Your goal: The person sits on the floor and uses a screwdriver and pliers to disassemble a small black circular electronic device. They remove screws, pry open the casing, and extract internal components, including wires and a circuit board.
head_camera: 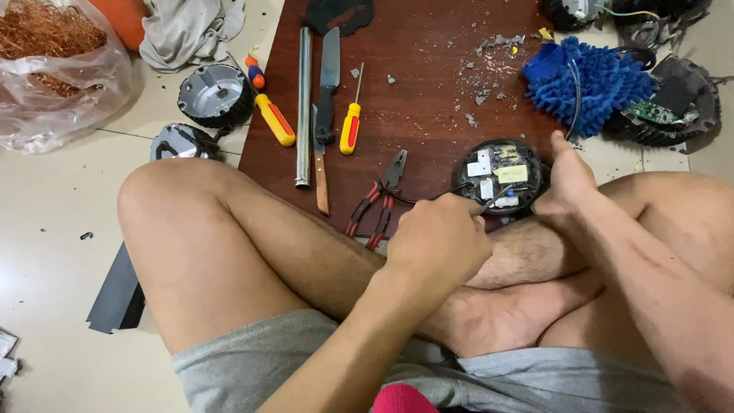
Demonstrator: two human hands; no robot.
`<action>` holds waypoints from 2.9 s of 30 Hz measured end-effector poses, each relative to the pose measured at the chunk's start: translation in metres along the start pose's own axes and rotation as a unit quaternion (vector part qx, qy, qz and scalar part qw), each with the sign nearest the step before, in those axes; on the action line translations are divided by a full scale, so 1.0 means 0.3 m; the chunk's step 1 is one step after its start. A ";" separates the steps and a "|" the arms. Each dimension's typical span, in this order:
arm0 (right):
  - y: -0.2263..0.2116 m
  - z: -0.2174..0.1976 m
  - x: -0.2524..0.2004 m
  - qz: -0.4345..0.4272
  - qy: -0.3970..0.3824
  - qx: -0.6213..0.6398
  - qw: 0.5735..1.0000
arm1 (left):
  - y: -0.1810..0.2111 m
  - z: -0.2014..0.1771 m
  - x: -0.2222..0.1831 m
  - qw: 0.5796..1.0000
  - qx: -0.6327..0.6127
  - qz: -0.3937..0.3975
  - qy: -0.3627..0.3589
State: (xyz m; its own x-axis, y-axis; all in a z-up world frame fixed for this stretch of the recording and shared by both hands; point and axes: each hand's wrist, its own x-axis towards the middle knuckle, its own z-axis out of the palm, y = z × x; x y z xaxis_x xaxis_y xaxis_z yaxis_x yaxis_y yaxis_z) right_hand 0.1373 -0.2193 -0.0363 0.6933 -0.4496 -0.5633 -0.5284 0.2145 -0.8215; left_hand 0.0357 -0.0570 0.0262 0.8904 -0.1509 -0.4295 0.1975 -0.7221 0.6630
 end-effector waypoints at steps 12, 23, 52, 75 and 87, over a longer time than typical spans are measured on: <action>-0.116 0.013 0.184 -0.238 -0.217 -0.602 0.730 | 0.013 -0.015 0.031 0.997 0.072 0.007 -0.024; 0.035 -0.001 0.291 -0.204 -0.210 -0.521 0.802 | 0.067 -0.076 -0.016 0.993 0.110 0.017 -0.033; 0.111 -0.010 0.244 -0.117 -0.191 -0.229 0.947 | -0.142 0.330 -0.076 0.970 0.160 0.102 0.151; 0.136 -0.002 0.201 -0.189 -0.149 -0.306 0.921 | 0.140 -0.072 0.076 0.968 0.221 0.119 0.009; 0.060 -0.005 0.139 -0.136 -0.211 -0.306 0.918 | -0.115 0.333 -0.068 0.953 0.231 0.085 0.175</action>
State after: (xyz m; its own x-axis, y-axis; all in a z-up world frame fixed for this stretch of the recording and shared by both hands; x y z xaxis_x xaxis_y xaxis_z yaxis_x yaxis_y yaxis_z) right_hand 0.1559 -0.2354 -0.0744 0.9003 -0.0106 -0.4352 -0.3949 -0.4407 -0.8061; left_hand -0.0301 -0.0964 -0.0492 0.9917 -0.1155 -0.0563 -0.0907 -0.9396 0.3301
